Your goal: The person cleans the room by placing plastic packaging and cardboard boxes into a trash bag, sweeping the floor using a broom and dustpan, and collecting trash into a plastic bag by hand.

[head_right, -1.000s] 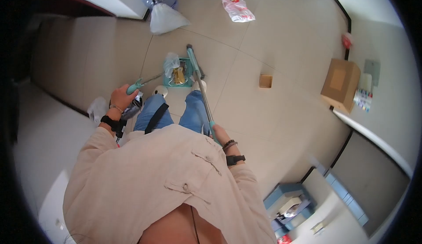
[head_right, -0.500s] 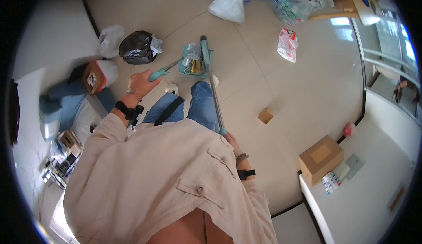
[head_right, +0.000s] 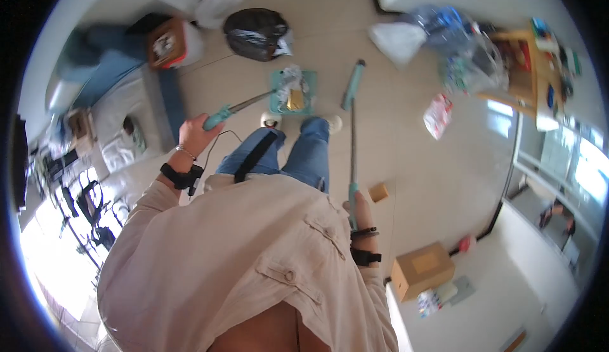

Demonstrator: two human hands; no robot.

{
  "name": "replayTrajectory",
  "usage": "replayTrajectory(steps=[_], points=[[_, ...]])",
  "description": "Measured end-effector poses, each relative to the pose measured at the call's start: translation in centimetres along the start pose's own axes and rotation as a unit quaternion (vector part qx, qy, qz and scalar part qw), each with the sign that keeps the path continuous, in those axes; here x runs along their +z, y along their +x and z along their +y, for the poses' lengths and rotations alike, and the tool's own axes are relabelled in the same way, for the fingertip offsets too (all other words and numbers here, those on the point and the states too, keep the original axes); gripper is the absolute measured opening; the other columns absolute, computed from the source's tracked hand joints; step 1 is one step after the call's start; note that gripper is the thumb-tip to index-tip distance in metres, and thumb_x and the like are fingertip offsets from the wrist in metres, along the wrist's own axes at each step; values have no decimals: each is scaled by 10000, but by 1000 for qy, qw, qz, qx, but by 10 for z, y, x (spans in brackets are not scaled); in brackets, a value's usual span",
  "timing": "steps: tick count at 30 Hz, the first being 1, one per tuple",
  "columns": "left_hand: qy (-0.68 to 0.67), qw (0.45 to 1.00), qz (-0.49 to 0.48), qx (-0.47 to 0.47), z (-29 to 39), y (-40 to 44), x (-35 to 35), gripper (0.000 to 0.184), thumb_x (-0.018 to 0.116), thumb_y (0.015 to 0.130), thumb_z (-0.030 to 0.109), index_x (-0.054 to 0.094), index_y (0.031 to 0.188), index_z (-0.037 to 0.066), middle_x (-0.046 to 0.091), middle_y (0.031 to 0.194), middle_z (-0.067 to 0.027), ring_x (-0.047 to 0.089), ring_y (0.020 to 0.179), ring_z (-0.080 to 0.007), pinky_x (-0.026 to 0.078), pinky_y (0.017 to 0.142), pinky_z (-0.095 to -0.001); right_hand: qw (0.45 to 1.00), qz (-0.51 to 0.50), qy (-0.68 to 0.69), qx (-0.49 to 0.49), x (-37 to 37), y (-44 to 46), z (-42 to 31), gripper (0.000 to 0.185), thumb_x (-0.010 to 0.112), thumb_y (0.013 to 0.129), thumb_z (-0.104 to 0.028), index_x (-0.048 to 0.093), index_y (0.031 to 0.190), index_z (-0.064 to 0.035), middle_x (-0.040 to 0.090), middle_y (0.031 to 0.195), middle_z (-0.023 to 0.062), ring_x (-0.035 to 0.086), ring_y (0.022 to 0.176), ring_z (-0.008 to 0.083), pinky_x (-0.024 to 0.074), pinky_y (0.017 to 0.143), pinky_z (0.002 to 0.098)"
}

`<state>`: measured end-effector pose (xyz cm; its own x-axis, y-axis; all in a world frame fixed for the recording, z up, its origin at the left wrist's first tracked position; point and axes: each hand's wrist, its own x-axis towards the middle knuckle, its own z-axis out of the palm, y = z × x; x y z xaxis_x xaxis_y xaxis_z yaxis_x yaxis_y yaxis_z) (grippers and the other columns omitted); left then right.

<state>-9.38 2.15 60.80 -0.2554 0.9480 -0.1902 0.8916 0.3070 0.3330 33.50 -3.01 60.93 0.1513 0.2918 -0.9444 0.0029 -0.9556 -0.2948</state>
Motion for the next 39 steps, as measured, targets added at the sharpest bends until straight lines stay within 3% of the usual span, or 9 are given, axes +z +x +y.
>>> replayTrajectory(steps=[2,8,11,13,15,19,32,38,39], points=[[-39,999,16,0,-22,-20,-16,348,630,648,406,528,606,76,541,548,-109,543,532,-304,444,490,-375,998,-14,-9,-57,22,-5,-11,265,397,817,-355,422,707,-115,427,522,12,376,388,122,288,345,247],[-65,991,68,-91,-72,-87,-78,352,649,646,377,509,593,59,518,527,-126,514,491,-310,408,456,-373,968,-176,79,157,7,48,-8,248,378,822,-355,370,710,-133,373,495,-19,338,366,78,274,316,211],[-92,976,114,-162,-76,-128,-113,327,662,655,324,505,597,44,488,496,-124,464,432,-289,388,433,-346,988,-143,15,65,25,47,-21,257,360,824,-358,360,704,-130,391,514,-19,353,386,68,299,325,199],[-111,949,143,-258,-71,-156,-131,270,667,678,207,497,612,9,397,436,-82,345,392,-119,324,387,-269,988,-112,-104,-30,29,48,-31,262,358,823,-363,354,701,-131,395,519,-16,361,392,71,308,329,199],[-88,934,167,-302,-65,-183,-144,282,665,678,235,506,625,8,421,452,-96,352,399,-148,338,400,-282,991,-102,11,87,27,56,-36,244,352,829,-354,348,716,-138,405,525,-11,373,399,75,321,334,207],[-61,882,252,-394,-57,-219,-160,315,657,684,278,517,658,-3,465,494,-120,388,428,-154,357,430,-285,987,-139,-18,81,23,58,-63,215,361,838,-346,348,741,-154,423,522,8,393,400,93,343,352,209],[28,854,353,-380,-46,-222,-148,344,640,720,321,577,707,-17,488,523,-22,382,490,-82,331,447,-256,956,-202,43,208,-6,66,-84,196,429,818,-315,342,759,-151,423,527,-17,409,398,73,318,350,194],[29,816,376,-437,-98,-254,-102,375,633,717,352,620,792,-14,572,587,-66,500,542,-115,396,510,-276,946,-224,-48,228,-3,42,-120,145,411,830,-305,354,829,-171,440,563,-9,384,391,91,320,361,231],[44,809,356,-466,-100,-258,-97,437,577,706,488,627,841,75,586,644,-130,567,598,-264,424,540,-362,941,-236,-72,233,6,41,-126,147,412,830,-305,356,847,-171,440,562,-5,390,399,92,321,363,229]])
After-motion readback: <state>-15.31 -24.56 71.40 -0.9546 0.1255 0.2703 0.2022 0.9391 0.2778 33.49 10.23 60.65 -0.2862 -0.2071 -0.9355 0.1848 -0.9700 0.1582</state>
